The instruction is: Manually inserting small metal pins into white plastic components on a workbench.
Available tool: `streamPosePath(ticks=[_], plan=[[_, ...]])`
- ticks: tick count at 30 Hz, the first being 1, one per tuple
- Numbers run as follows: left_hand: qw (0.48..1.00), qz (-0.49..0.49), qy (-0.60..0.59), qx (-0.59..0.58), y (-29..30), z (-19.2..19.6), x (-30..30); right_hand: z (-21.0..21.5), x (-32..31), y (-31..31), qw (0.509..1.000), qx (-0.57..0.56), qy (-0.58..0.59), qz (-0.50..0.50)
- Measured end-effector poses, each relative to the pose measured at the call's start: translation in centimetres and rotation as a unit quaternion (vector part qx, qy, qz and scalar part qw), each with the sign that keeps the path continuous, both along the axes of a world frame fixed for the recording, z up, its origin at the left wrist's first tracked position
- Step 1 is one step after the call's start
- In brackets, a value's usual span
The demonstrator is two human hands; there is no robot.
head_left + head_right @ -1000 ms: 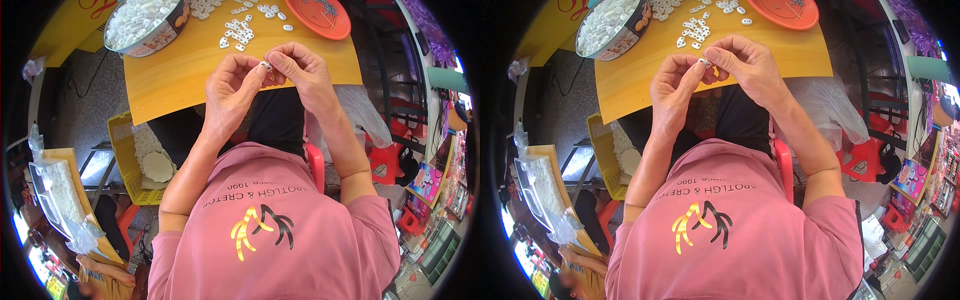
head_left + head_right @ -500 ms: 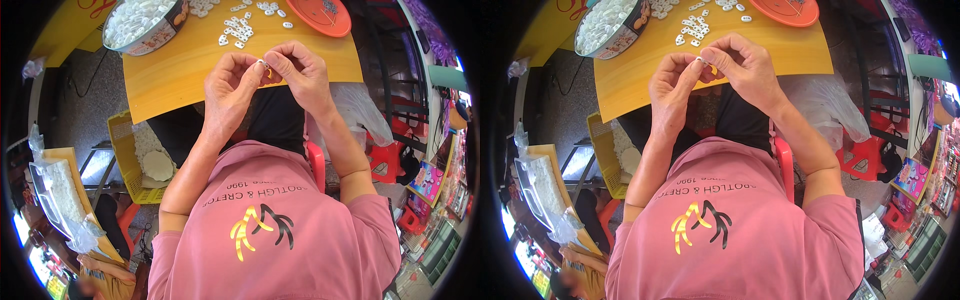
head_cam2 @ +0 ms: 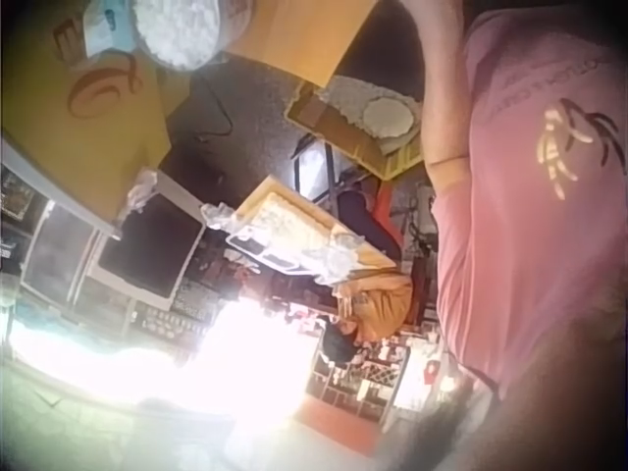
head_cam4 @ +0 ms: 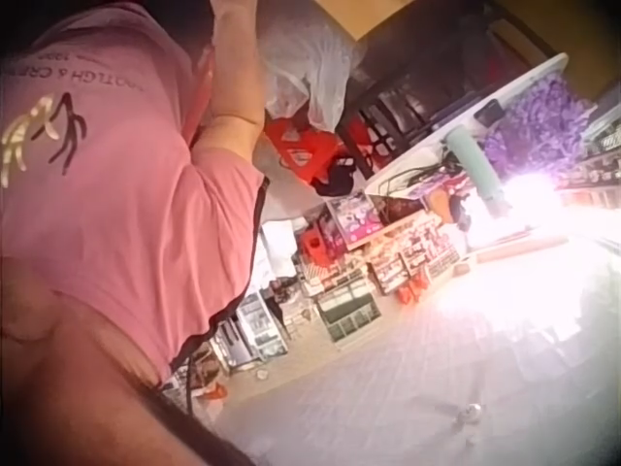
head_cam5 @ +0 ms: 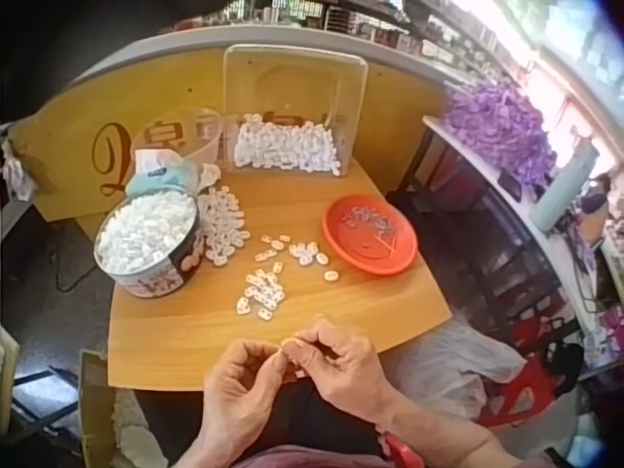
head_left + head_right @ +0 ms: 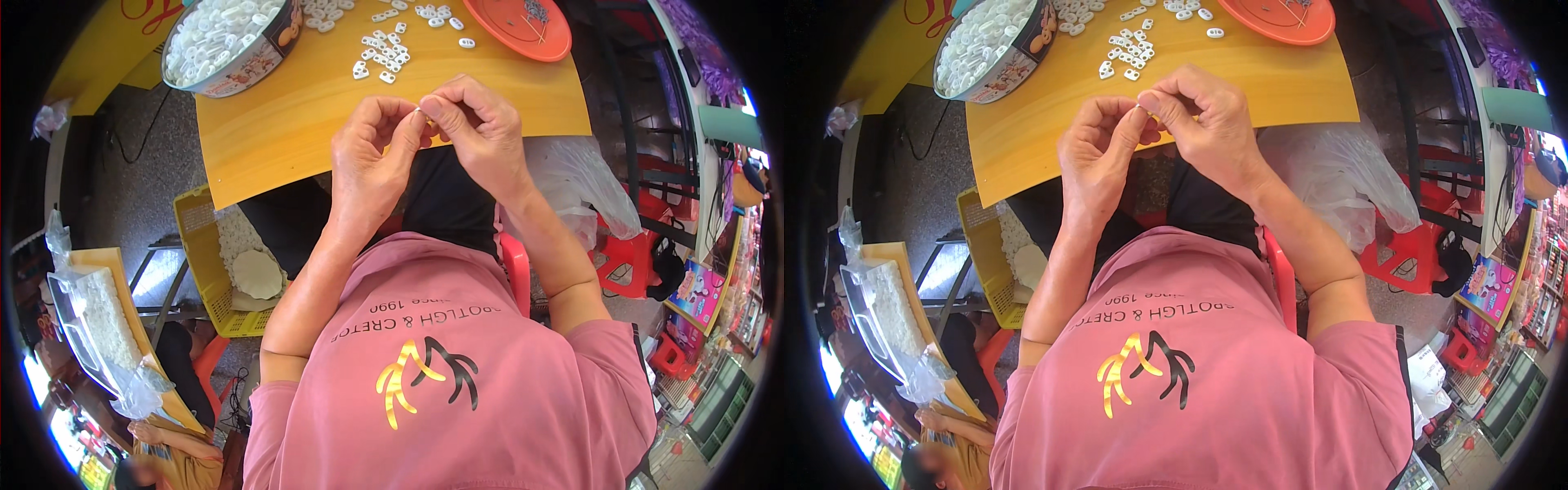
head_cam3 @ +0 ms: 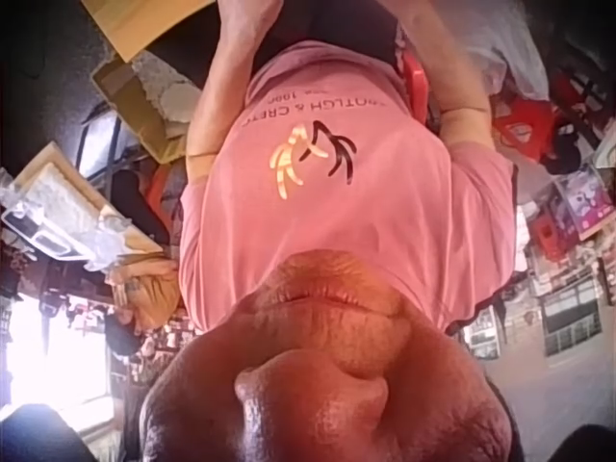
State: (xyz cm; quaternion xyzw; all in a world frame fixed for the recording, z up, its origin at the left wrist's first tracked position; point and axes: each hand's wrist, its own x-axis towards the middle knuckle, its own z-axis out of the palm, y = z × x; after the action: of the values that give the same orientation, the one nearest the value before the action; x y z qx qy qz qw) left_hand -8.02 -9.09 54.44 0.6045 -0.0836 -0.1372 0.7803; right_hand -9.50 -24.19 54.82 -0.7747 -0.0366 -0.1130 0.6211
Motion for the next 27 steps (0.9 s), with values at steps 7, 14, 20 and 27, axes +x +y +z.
streamPosePath(ticks=[7,14,20,27], plan=[[0.993,0.009,0.100,-0.069,0.0,-1.6,1.1,-1.1,1.0,0.5,0.992,0.105,0.070,-0.001],[0.984,-0.002,0.136,-0.117,0.6,-1.1,1.2,0.0,1.2,-1.6,0.998,-0.024,0.011,0.057],[0.987,-0.008,0.125,-0.103,0.7,-0.7,1.0,0.5,1.4,-1.8,0.981,-0.156,-0.085,0.074],[0.991,-0.009,0.109,-0.080,0.7,-0.3,0.8,0.4,1.3,-1.7,0.982,-0.156,-0.072,0.076]])
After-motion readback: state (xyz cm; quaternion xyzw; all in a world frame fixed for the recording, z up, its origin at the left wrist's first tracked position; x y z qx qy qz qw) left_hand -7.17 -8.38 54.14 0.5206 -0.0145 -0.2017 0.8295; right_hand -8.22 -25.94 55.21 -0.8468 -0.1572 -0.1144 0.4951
